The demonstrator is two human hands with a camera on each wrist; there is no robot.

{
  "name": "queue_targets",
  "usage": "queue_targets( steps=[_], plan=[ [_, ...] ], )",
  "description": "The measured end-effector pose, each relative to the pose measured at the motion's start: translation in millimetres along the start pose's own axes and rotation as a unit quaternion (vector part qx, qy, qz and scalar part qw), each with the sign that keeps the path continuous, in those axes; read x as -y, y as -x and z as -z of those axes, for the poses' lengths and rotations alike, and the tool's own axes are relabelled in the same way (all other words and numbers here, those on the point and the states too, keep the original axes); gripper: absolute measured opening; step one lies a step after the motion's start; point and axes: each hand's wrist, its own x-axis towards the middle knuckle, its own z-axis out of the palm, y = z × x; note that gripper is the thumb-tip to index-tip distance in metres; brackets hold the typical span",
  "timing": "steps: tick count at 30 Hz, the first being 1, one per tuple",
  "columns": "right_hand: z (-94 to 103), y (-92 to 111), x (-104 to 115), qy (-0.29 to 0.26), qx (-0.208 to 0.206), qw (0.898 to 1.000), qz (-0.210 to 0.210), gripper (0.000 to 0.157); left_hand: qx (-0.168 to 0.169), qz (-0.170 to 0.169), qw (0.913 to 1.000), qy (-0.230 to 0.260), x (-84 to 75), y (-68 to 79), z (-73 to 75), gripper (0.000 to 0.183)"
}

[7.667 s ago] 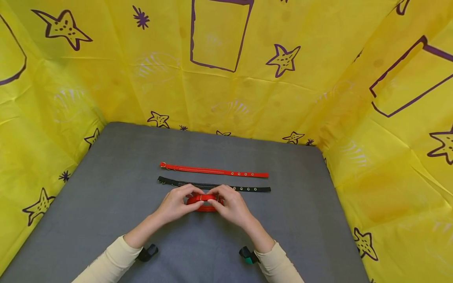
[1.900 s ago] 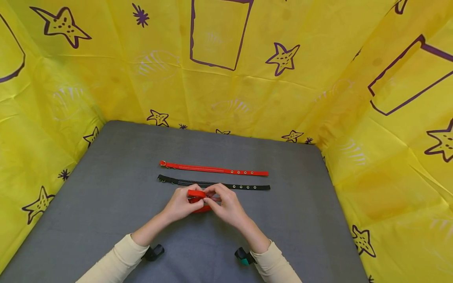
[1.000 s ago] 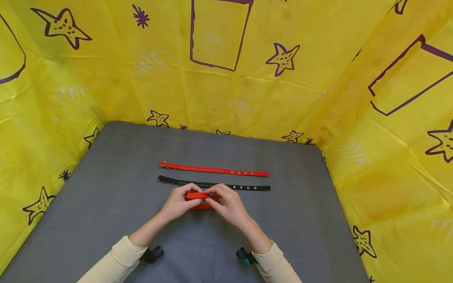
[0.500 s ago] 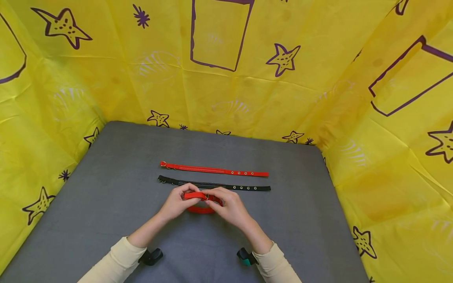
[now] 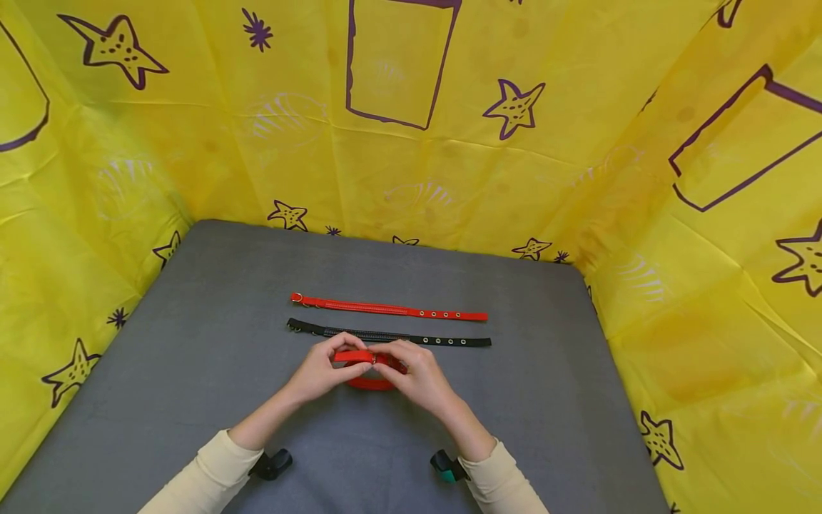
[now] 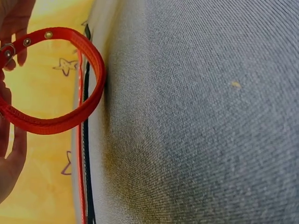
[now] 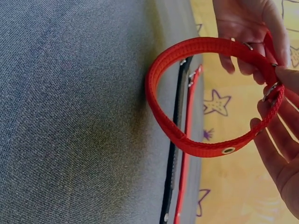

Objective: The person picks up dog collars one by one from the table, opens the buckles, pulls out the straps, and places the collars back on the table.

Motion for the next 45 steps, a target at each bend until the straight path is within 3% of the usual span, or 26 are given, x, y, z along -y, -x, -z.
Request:
queue_targets(
  steps=[6, 15, 22, 39, 45],
  plan=[
    [-0.7, 0.4, 0.1, -0.035, 0.011, 0.999, -0.022, 0.037, -0.002, -0.041, 0.9984, -0.04, -19.8, 2.4, 3.5, 0.022],
    [0.0, 0.5, 2.0, -0.029, 0.021, 0.998, -0.059, 0.037, -0.012, -0.091, 0.9936, -0.065, -19.0, 2.5, 4.6, 0.02],
    [1.0, 1.2, 5.1, 0.02, 0.01, 0.995, -0.101, 0.018, -0.013, -0.107, 0.9924, -0.06, -19.2, 2.8, 4.6, 0.02],
    [0.8, 2.1, 3.4, 0.043, 0.004, 0.997, -0.069, 0.016, -0.007, -0.12, 0.9904, -0.069, -16.8, 1.7, 3.9, 0.022],
    [0.9, 1.9, 3.9, 0.045, 0.005, 0.996, -0.071, 0.015, -0.012, -0.138, 0.9875, -0.075, -15.7, 1.1, 3.8, 0.022]
  ],
)
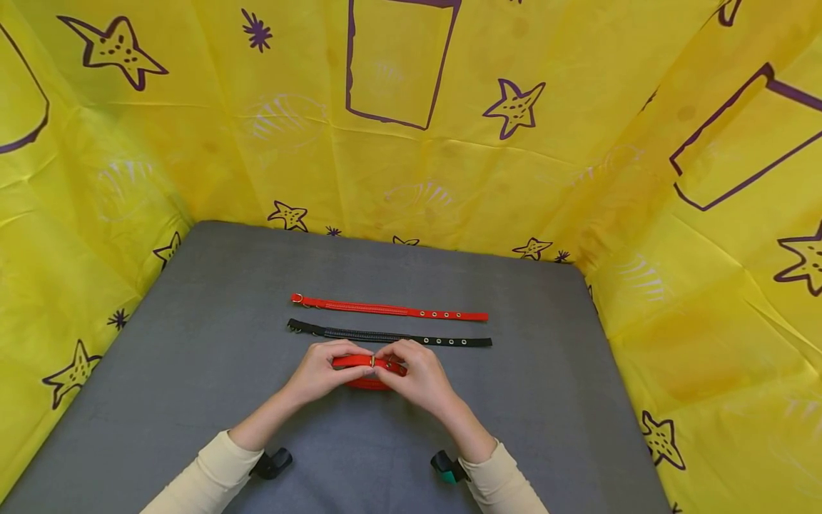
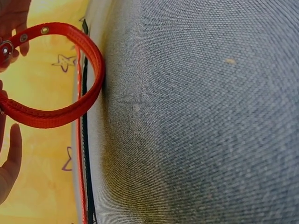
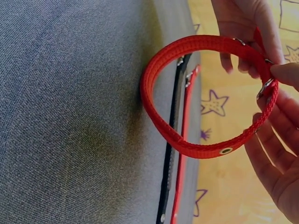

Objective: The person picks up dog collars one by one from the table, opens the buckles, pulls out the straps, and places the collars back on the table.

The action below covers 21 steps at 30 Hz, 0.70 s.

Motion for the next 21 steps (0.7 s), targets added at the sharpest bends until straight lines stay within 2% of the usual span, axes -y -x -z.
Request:
queue_targets(
  steps=[21],
  plan=[
    [0.7, 1.1, -1.4, -0.016, 0.004, 1.0, -0.009, 0.016, -0.009, 0.005, 0.9999, 0.005, 3.1, 2.3, -1.3, 0.021]
  ],
)
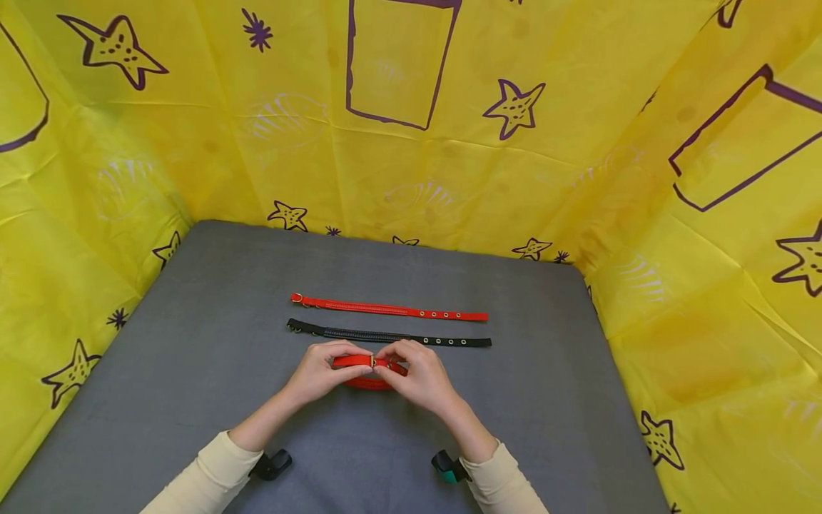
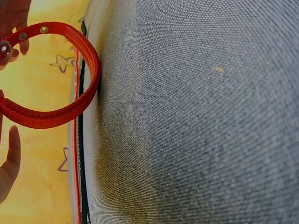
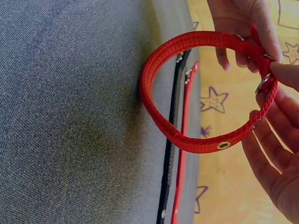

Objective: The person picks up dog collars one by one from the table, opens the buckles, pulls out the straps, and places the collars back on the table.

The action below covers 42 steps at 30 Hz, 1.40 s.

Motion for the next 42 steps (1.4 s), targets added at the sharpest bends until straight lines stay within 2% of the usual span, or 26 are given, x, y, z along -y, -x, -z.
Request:
queue_targets(
  steps=[31, 37, 42],
  plan=[
    [-1.5, -0.4, 5.0, 0.014, 0.005, 1.0, -0.009, 0.015, -0.002, 0.031, 0.999, 0.031, 4.8, 3.7, 0.6, 0.023],
    [-0.7, -1.0, 6.3, 0.027, 0.008, 0.999, -0.014, 0.016, -0.003, 0.022, 0.9993, 0.03, 4.7, 3.3, 0.5, 0.023],
    [-0.4, -0.8, 5.4, 0.04, 0.006, 0.999, -0.016, 0.016, 0.002, 0.011, 0.9999, 0.01, 1.4, 1.0, 1.4, 0.024]
  ],
)
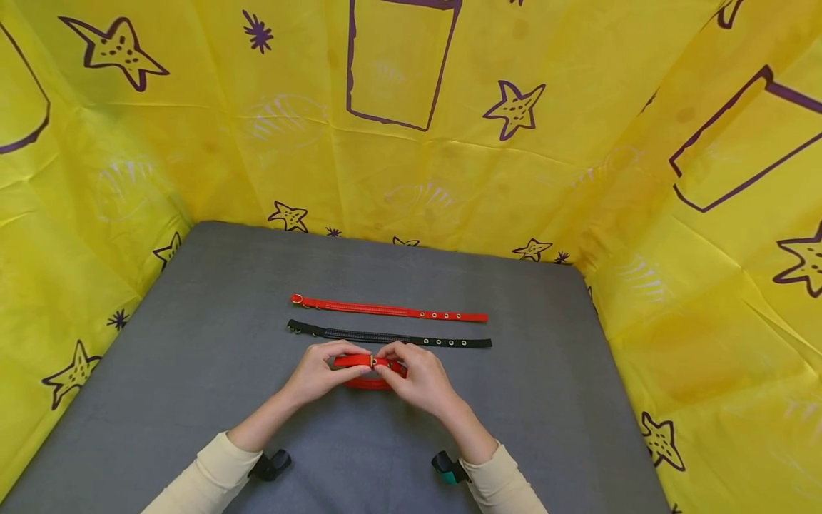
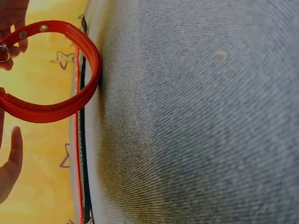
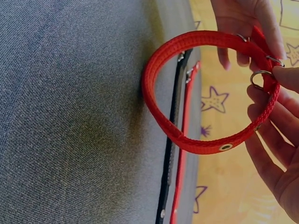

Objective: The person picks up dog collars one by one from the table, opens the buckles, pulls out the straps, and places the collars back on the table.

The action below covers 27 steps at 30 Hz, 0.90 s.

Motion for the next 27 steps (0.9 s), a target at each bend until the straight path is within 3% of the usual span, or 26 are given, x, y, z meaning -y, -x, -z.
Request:
queue_targets(
  steps=[14, 27],
  plan=[
    [-0.8, 1.8, -1.4, -0.011, -0.007, 1.0, 0.008, 0.015, -0.011, -0.06, 0.9979, -0.019, -1.0, -0.9, -2.5, 0.024],
    [0.7, 2.4, -3.8, -0.024, -0.007, 1.0, 0.011, 0.015, -0.01, -0.041, 0.9991, -0.006, 0.1, -0.3, -1.7, 0.027]
  ],
)
